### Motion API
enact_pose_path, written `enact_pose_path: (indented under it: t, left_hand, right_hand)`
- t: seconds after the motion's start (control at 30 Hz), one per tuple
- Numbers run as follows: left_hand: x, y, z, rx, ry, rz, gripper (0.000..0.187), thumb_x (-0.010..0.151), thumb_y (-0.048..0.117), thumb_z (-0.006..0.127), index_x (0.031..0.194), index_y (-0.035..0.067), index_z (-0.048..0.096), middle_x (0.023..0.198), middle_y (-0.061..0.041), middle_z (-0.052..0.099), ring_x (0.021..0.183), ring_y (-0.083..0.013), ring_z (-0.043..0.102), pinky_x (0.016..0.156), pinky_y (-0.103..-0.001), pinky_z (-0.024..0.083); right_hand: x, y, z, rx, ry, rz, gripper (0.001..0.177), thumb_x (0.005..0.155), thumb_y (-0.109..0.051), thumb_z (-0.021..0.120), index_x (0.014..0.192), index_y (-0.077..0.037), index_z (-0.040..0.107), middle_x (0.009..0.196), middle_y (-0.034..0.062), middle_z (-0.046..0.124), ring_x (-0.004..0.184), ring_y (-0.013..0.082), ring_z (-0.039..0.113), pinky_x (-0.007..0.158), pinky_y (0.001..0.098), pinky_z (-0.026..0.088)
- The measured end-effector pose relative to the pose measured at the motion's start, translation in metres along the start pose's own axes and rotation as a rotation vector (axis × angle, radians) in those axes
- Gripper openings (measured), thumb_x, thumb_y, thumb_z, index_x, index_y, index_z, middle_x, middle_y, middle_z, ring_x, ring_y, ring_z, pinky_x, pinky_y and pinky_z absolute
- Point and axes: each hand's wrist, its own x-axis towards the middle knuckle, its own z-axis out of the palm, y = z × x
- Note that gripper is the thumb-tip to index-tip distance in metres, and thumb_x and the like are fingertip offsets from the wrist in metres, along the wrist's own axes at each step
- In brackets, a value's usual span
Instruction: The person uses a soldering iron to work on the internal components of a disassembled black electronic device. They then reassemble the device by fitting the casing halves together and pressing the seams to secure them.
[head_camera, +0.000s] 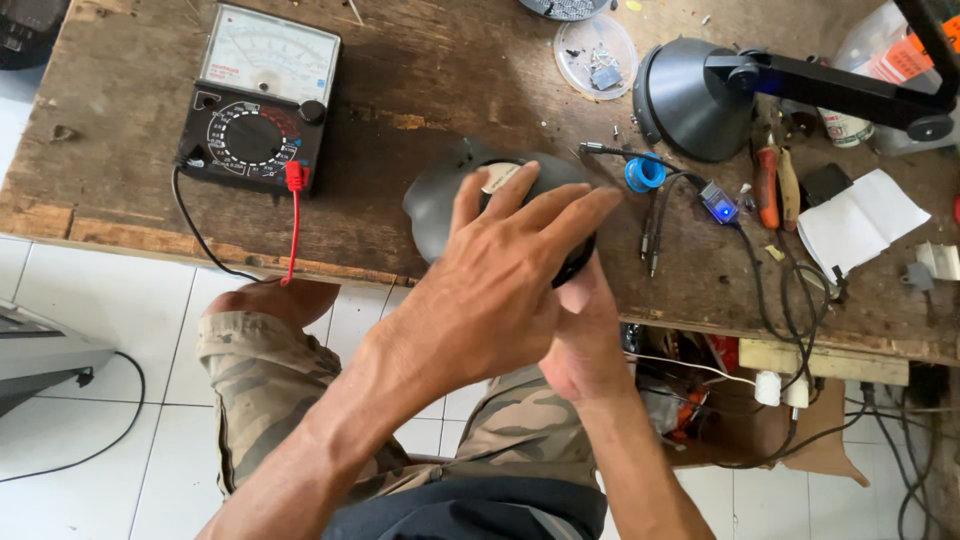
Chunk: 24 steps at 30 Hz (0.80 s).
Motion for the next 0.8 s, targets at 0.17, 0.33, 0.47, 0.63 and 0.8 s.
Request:
enact_pose_path:
  t: [0.17, 0.33, 0.47, 0.63, 0.8]
  left_hand:
    - [-0.027, -0.010, 0.000, 0.051, -0.051, 0.062, 0.082, 0.081, 0.004, 0.057, 0.162, 0.013, 0.051, 0.169, -0.012, 0.053, 0.165, -0.0386, 0.038, 0.122, -0.090, 0.012]
    - [-0.059, -0.025, 0.006, 0.192, -0.005, -0.058, 0.087, 0.085, 0.029, 0.081, 0.167, 0.021, 0.051, 0.183, -0.023, 0.024, 0.172, -0.0451, 0.018, 0.123, -0.086, 0.016]
    - [-0.087, -0.035, 0.021, 0.019, 0.070, -0.341, 0.111, 0.093, 0.048, 0.090, 0.177, 0.015, 0.025, 0.189, -0.022, 0.008, 0.176, -0.0451, 0.008, 0.130, -0.078, 0.014]
    - [-0.093, -0.040, 0.024, -0.122, 0.127, -0.415, 0.117, 0.092, 0.049, 0.091, 0.176, 0.006, 0.022, 0.186, -0.025, 0.024, 0.174, -0.0353, 0.024, 0.132, -0.071, 0.009]
    - [-0.092, -0.042, 0.021, -0.264, 0.112, -0.447, 0.113, 0.095, 0.042, 0.087, 0.178, 0.008, 0.018, 0.188, -0.022, 0.019, 0.176, -0.0320, 0.016, 0.136, -0.065, 0.004]
  right_hand:
    - [-0.013, 0.009, -0.003, -0.082, 0.094, 0.092, 0.104, 0.078, -0.013, 0.095, 0.166, -0.016, 0.038, 0.165, 0.0109, 0.057, 0.151, 0.0243, 0.055, 0.121, 0.0424, 0.051]
    - [-0.023, -0.003, -0.016, -0.067, 0.103, 0.101, 0.096, 0.078, 0.007, 0.086, 0.163, -0.007, 0.044, 0.158, 0.0166, 0.064, 0.140, 0.0226, 0.061, 0.115, 0.0365, 0.053]
    - [-0.032, -0.012, -0.037, -0.181, 0.189, 0.250, 0.086, 0.084, 0.006, 0.071, 0.165, -0.004, 0.047, 0.136, 0.0230, 0.073, 0.111, 0.0311, 0.075, 0.098, 0.0515, 0.067]
    - [-0.028, -0.029, -0.042, -0.378, 0.250, 0.240, 0.083, 0.091, 0.009, 0.063, 0.171, -0.006, 0.048, 0.138, 0.0199, 0.069, 0.103, 0.0243, 0.072, 0.096, 0.0429, 0.067]
    - [-0.015, -0.034, -0.054, -0.640, 0.152, 0.069, 0.074, 0.095, -0.002, 0.069, 0.166, -0.003, 0.049, 0.162, 0.0155, 0.064, 0.139, 0.0204, 0.065, 0.119, 0.0361, 0.056]
